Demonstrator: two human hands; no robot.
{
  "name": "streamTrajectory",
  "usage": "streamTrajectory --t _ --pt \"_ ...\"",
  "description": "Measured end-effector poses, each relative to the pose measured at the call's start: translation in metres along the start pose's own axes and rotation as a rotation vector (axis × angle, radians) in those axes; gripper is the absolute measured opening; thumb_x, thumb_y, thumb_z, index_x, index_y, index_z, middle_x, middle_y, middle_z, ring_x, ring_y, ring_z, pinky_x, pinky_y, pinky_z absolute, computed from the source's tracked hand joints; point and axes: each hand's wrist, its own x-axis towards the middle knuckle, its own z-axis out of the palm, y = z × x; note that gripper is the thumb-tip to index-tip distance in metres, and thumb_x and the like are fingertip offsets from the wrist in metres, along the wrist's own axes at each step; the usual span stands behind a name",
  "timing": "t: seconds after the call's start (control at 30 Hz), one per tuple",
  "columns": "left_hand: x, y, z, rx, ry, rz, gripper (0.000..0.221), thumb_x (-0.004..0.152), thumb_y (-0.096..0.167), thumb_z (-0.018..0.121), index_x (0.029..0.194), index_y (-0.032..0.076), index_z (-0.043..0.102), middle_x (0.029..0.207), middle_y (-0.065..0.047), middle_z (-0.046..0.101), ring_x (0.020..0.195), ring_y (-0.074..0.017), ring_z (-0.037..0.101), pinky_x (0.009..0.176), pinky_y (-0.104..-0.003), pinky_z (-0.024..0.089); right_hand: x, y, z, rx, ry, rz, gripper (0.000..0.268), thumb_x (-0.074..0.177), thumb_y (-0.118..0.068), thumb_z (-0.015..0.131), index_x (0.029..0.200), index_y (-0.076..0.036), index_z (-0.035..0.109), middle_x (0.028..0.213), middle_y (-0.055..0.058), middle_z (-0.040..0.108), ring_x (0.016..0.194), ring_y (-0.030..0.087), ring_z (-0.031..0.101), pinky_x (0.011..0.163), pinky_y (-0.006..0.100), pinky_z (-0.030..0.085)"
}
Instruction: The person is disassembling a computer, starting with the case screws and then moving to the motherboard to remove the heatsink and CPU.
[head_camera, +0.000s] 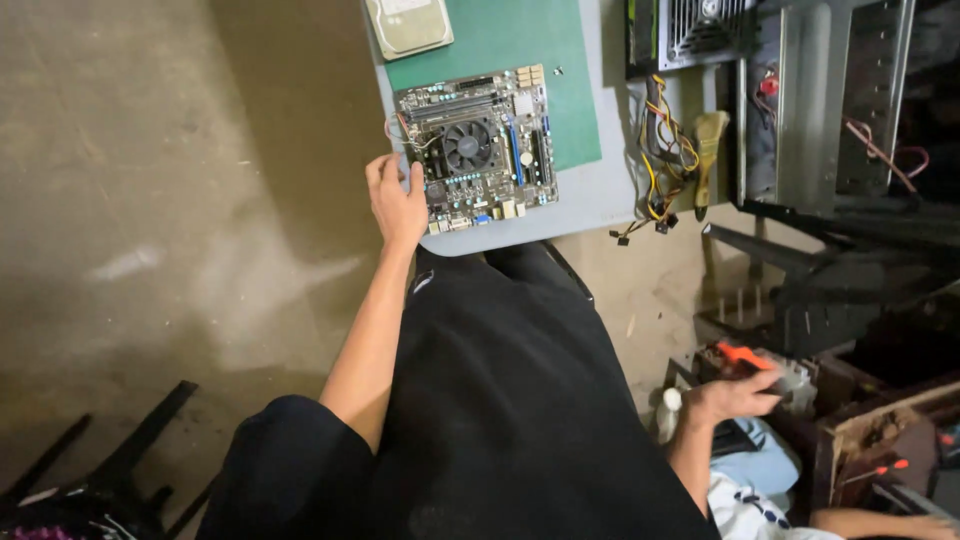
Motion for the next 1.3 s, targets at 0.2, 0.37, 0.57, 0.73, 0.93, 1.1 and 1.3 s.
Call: streamTrajectory --t 0.2,0.37,0.57,0.73,0.93,1.1,1.3 --pt "-0.002 0.026 -0.002 -0.102 -0.095 -0.110 0.037 0.102 0.033 0.060 0.128 0.007 0.065 0.129 -0.003 0.047 0.093 -0.0164 0.069 0.085 -0.041 0.055 0.020 -0.123 0.054 0.249 -0.309 -0.269 0.059 0.113 -0.054 0.047 0.118 0.004 0.050 0.110 0.025 0.063 0.072 0.028 0.056 0.056 0.034 0.051" --pt "0.001 0.027 0.001 -0.051 -0.050 -0.075 0.033 0.101 0.029 0.063 0.122 0.005 0.067 0.127 -0.002 0.049 0.088 -0.0163 0.069 0.083 -0.039 0.056 0.017 -0.148 0.095 0.363 -0.557 -0.229 0.055 0.106 -0.054 0.058 0.118 -0.001 0.045 0.105 0.029 0.064 0.072 0.031 0.063 0.061 0.034 0.052" --pt "-0.005 0.035 -0.003 -0.043 0.076 0.008 0.031 0.096 0.023 0.073 0.115 -0.003 0.071 0.122 -0.009 0.057 0.097 -0.0285 0.075 0.070 -0.030 0.067 0.024 -0.195 0.158 0.525 -0.796 -0.229 0.038 0.103 -0.012 0.071 0.113 0.013 0.045 0.110 0.045 0.063 0.062 0.030 0.065 0.055 0.038 0.054" --pt "-0.007 0.036 -0.009 -0.074 0.045 0.033 0.037 0.099 0.024 0.072 0.118 -0.007 0.071 0.125 -0.011 0.057 0.100 -0.0298 0.074 0.074 -0.031 0.066 0.033 -0.211 0.221 0.634 -0.922 -0.240 0.035 0.103 -0.013 0.068 0.112 0.017 0.054 0.105 0.040 0.066 0.064 0.031 0.070 0.056 0.038 0.058" --pt "-0.003 0.048 -0.032 -0.094 0.134 0.181 0.032 0.105 0.024 0.064 0.125 -0.002 0.067 0.126 -0.011 0.054 0.098 -0.0288 0.072 0.080 -0.037 0.064 0.027 -0.230 0.280 0.655 -1.104 -0.306 0.033 0.103 -0.012 0.070 0.109 0.018 0.056 0.107 0.039 0.066 0.066 0.030 0.067 0.054 0.040 0.059" --pt "0.019 0.079 -0.033 0.183 0.082 0.639 0.073 0.092 0.073 0.066 0.141 0.021 0.054 0.134 -0.001 0.052 0.123 -0.0213 0.047 0.097 -0.040 0.028 0.014 -0.228 0.294 0.624 -1.072 -0.463 0.032 0.104 -0.012 0.074 0.105 0.017 0.061 0.100 0.034 0.068 0.084 0.042 0.072 0.062 0.044 0.056" --pt "0.035 0.099 -0.009 0.495 -0.340 0.810 0.127 0.068 0.063 0.099 0.161 0.011 0.031 0.160 -0.010 0.046 0.143 -0.0207 0.043 0.107 -0.053 0.020 0.002 -0.229 0.289 0.553 -1.048 -0.411 0.034 0.105 -0.016 0.074 0.107 0.016 0.062 0.101 0.030 0.069 0.092 0.040 0.071 0.065 0.042 0.054"
